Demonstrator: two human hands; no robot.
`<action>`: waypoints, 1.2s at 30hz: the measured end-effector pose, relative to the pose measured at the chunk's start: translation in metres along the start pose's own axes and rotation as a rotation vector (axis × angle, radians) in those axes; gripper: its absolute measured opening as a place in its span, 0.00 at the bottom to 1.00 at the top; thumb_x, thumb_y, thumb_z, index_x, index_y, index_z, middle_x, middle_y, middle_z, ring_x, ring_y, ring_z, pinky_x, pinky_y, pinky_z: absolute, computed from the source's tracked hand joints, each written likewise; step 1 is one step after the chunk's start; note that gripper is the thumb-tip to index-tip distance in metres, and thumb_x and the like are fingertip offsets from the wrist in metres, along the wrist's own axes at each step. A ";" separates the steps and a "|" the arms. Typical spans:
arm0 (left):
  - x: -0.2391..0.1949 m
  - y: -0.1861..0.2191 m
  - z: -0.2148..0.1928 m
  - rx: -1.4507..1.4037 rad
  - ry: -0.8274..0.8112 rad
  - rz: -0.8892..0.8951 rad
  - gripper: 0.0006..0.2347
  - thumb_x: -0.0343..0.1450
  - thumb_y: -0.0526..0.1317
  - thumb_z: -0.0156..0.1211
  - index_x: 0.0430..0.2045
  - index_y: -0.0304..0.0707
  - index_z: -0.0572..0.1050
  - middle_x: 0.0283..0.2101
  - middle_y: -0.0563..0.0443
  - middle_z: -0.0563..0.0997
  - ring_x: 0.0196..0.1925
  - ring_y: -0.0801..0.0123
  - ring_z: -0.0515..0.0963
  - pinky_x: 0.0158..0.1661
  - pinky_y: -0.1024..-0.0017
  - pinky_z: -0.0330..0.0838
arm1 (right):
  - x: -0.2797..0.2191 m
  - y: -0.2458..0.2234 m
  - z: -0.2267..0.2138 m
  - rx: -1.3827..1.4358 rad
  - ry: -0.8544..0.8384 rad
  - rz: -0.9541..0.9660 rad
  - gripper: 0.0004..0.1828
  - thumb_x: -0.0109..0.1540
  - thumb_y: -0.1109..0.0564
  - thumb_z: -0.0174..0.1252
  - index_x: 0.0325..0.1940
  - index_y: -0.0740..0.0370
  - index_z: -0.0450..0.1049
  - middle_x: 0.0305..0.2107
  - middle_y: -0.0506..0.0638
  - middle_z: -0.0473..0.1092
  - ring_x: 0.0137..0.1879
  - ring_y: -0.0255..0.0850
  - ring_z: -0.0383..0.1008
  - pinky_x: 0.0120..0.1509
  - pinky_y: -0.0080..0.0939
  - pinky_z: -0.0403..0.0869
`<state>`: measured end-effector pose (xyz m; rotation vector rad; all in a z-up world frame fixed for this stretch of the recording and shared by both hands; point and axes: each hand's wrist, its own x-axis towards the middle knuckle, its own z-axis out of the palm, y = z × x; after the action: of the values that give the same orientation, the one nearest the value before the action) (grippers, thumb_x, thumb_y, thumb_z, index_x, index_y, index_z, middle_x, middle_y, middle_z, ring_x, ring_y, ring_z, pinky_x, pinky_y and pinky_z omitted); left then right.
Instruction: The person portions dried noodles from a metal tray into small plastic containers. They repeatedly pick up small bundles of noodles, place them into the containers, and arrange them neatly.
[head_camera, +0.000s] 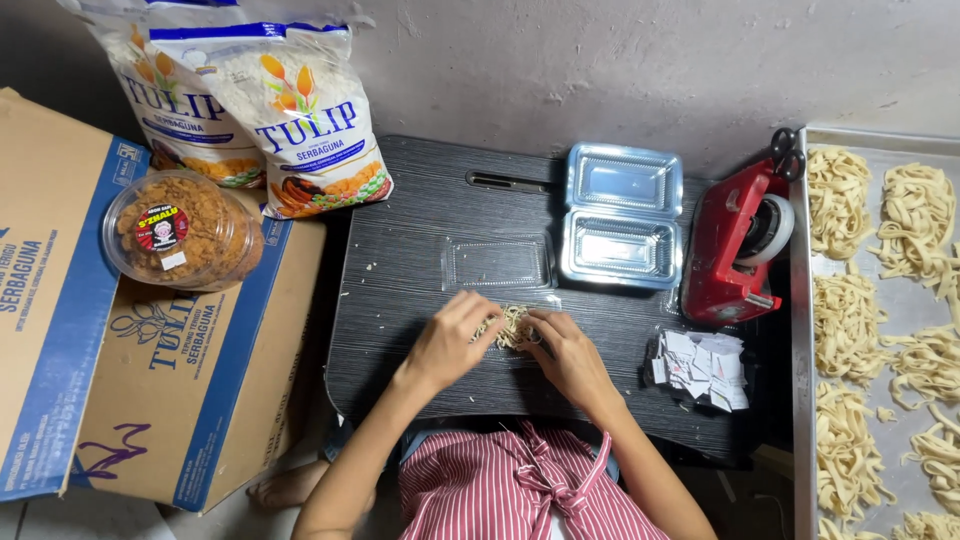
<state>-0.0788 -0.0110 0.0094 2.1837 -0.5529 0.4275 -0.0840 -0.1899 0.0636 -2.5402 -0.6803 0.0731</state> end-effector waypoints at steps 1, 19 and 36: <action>-0.005 0.009 -0.005 0.003 0.000 -0.006 0.02 0.65 0.37 0.57 0.26 0.40 0.73 0.26 0.55 0.69 0.31 0.66 0.73 0.30 0.76 0.72 | 0.001 0.005 0.008 0.004 -0.005 -0.002 0.16 0.53 0.60 0.57 0.45 0.59 0.69 0.38 0.48 0.69 0.48 0.42 0.69 0.48 0.38 0.71; -0.008 0.029 -0.010 -0.092 -0.158 -0.411 0.04 0.65 0.34 0.52 0.29 0.43 0.66 0.29 0.53 0.72 0.35 0.64 0.77 0.33 0.75 0.76 | 0.006 0.009 0.002 0.367 0.021 0.128 0.07 0.55 0.64 0.54 0.37 0.58 0.72 0.23 0.48 0.70 0.33 0.43 0.75 0.38 0.36 0.74; -0.014 0.024 0.004 -0.121 -0.017 -0.240 0.06 0.61 0.31 0.57 0.26 0.45 0.74 0.25 0.57 0.75 0.33 0.65 0.77 0.36 0.72 0.72 | 0.005 0.013 0.004 0.589 0.115 0.073 0.08 0.51 0.65 0.59 0.34 0.62 0.74 0.28 0.52 0.67 0.35 0.44 0.72 0.40 0.41 0.75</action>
<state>-0.1028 -0.0237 0.0155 2.1067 -0.3114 0.2405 -0.0746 -0.1954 0.0541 -1.9830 -0.4380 0.1307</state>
